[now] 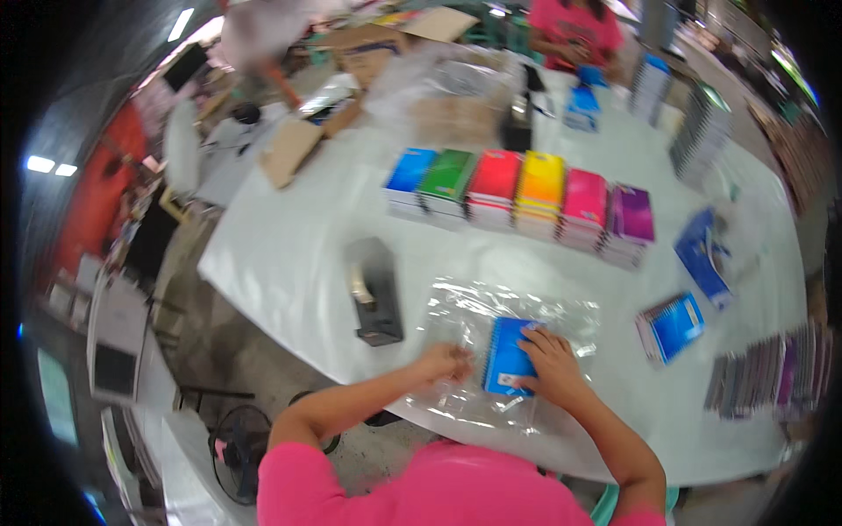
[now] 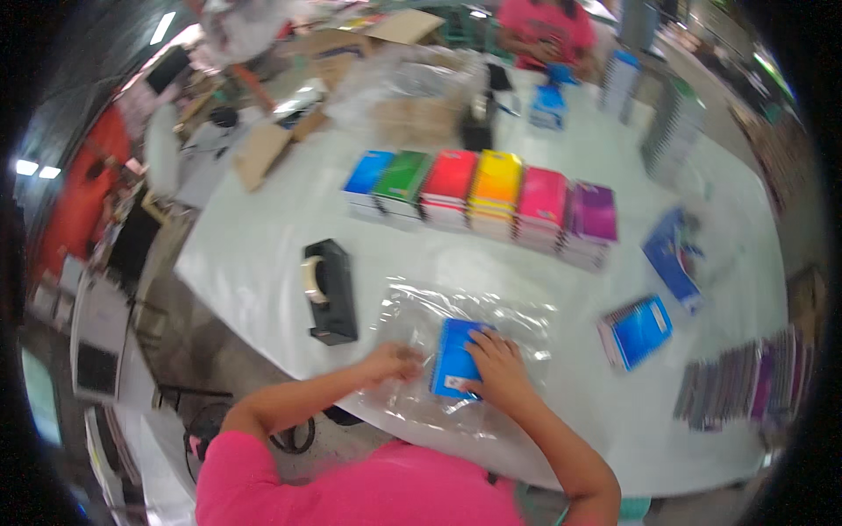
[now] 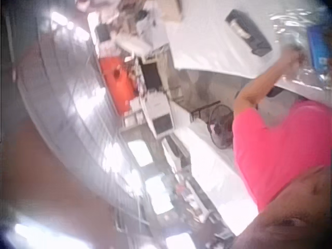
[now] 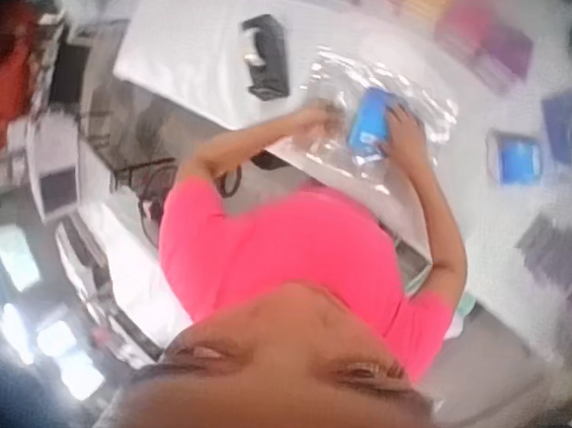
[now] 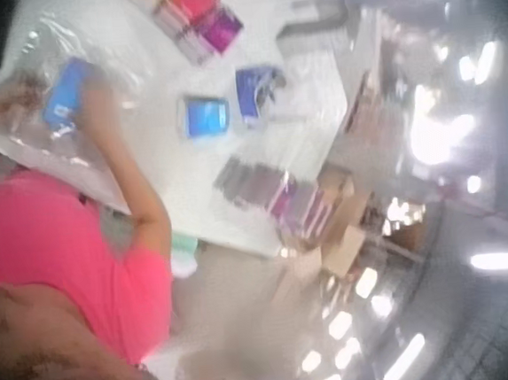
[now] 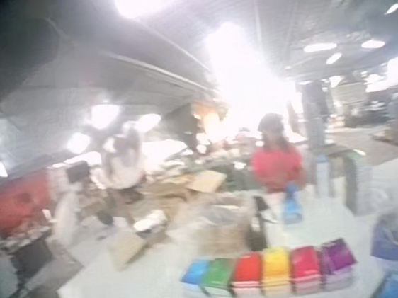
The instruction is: The person gathers small colorful notebooks from the table, stacks them, places the stack into a plastic bag, and then seals the bag with tape.
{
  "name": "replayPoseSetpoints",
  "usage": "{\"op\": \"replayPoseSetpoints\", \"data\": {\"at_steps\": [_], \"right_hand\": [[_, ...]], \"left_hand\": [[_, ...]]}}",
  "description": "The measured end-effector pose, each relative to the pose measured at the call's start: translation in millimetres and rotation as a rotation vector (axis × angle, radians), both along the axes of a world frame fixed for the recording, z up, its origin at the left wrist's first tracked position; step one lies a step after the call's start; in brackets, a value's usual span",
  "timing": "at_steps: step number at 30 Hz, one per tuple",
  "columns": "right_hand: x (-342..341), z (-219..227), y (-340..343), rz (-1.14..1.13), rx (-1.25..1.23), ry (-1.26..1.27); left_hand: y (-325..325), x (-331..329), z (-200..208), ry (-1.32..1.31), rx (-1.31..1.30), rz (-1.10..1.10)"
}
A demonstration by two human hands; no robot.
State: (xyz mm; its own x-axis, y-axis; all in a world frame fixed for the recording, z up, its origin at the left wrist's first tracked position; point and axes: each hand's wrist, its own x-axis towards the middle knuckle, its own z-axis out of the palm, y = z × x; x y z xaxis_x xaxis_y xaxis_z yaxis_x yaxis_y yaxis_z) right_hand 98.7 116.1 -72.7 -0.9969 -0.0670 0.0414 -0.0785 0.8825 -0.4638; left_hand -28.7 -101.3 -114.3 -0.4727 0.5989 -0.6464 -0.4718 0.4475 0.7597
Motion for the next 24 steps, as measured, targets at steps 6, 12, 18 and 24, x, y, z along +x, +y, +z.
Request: {"op": "replayPoseSetpoints", "data": {"at_steps": [6,12,18,24], "right_hand": [[-2.6,-18.7,9.3,0.077,-0.045,0.005],[-1.0,-48.3,13.6,0.072,0.006,0.004],[-18.6,-19.6,36.0,0.262,-0.037,-0.184],[-77.0,-7.7,17.1,0.004,-0.262,-0.171]], "left_hand": [[21.7,24.1,50.4,0.738,-0.150,-0.368],[90.4,59.1,44.7,0.949,-0.299,-0.685],[89.3,54.5,20.5,1.054,-0.279,-0.790],[93.6,54.5,50.4,1.018,-0.363,-0.790]]}}
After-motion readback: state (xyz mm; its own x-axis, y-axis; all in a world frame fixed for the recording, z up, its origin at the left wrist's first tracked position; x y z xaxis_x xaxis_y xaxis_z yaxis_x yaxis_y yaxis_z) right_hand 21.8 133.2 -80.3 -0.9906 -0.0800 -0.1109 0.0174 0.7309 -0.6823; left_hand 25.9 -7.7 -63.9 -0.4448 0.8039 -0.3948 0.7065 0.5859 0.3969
